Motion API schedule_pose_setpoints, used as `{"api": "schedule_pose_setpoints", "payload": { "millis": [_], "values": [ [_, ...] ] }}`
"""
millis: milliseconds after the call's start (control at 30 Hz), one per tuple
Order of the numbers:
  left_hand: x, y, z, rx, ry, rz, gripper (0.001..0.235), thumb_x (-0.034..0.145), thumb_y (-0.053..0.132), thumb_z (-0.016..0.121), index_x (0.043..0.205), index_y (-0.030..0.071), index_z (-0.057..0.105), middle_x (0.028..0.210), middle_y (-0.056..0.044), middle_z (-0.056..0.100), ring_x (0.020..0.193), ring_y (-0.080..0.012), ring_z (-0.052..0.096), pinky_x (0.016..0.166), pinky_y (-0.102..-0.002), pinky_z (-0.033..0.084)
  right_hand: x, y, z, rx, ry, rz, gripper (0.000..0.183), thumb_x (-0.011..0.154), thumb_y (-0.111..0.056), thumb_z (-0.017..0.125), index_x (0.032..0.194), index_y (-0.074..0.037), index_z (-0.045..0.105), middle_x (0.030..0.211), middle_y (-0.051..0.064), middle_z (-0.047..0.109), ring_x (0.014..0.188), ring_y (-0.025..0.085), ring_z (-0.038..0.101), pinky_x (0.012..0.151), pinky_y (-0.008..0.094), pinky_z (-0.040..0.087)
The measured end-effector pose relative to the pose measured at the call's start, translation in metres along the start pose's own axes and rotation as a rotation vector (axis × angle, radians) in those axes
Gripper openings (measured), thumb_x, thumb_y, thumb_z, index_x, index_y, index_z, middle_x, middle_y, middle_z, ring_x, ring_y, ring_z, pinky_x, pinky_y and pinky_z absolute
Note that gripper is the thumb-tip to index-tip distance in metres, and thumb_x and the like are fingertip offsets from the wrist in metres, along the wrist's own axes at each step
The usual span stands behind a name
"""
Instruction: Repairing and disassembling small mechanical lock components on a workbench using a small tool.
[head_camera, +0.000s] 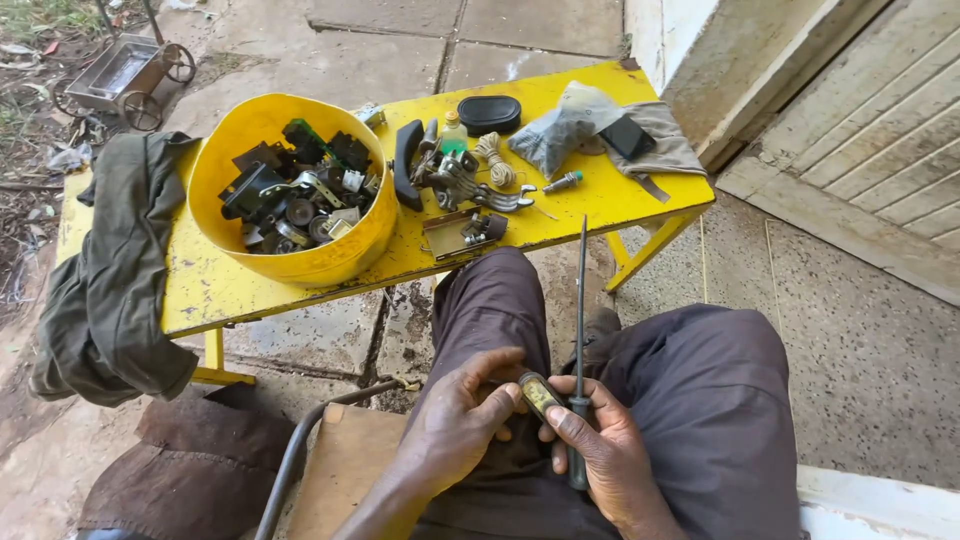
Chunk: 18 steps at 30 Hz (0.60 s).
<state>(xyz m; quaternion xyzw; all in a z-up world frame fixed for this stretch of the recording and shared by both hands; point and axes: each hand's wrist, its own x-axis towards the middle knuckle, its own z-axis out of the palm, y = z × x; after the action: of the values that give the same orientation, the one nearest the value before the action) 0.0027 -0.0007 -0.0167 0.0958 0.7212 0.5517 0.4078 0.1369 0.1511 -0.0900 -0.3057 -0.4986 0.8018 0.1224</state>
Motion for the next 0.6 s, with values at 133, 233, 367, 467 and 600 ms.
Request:
{"api": "schedule_pose_setpoints", "payload": {
  "millis": [133,233,367,467,600],
  "values": [
    [0.007,-0.025,-0.001,-0.318,-0.324,0.248,0.053,0.102,0.016,0.065,0.153,0.005,0.058,0.133,-0.007,0.074,0.111,-0.014,0.07,0.091,-0.027,0.06,0.0,-0.004,0.001,0.105,-0.006,0.059,0.041,0.09,-0.003,0.073,0.129,0.006,0.068,0.093,0.023,0.068,0.07,0.025,0.066,0.035,0.032,0.048],
    [-0.003,-0.012,0.002,-0.563,-0.422,0.45,0.039,0.107,0.014,0.064,0.142,-0.001,0.058,0.13,-0.018,0.071,0.091,-0.0241,0.071,0.092,-0.042,0.065,-0.002,-0.007,0.006,0.076,-0.002,0.066,0.045,0.091,-0.008,0.073,0.134,0.006,0.067,0.094,0.023,0.071,0.066,0.027,0.067,0.034,0.035,0.049],
    [0.019,-0.034,-0.008,-0.61,-0.166,0.497,0.037,0.102,0.014,0.068,0.136,0.004,0.06,0.139,-0.025,0.073,0.118,-0.0268,0.073,0.098,-0.036,0.06,-0.026,-0.045,0.018,-0.373,0.059,0.081,0.051,0.093,-0.029,0.069,0.14,-0.01,0.074,0.068,0.022,0.076,0.042,0.022,0.06,0.043,0.032,0.044],
    [0.022,-0.038,-0.015,-0.863,-0.128,0.392,0.047,0.101,0.018,0.067,0.142,-0.003,0.056,0.132,-0.035,0.07,0.119,-0.0411,0.071,0.088,-0.048,0.068,-0.039,-0.038,0.01,-0.723,0.187,0.235,0.048,0.086,-0.034,0.077,0.133,-0.028,0.089,0.062,0.012,0.074,0.048,0.019,0.056,0.051,0.032,0.049],
    [0.014,-0.044,-0.003,-0.813,-0.228,0.27,0.047,0.103,0.02,0.062,0.143,-0.003,0.053,0.126,-0.034,0.07,0.106,-0.044,0.076,0.086,-0.049,0.068,-0.021,0.018,-0.006,-0.353,0.038,0.116,0.028,0.093,-0.013,0.073,0.118,-0.001,0.074,0.083,0.019,0.078,0.054,0.022,0.065,0.043,0.032,0.048]
  ]
}}
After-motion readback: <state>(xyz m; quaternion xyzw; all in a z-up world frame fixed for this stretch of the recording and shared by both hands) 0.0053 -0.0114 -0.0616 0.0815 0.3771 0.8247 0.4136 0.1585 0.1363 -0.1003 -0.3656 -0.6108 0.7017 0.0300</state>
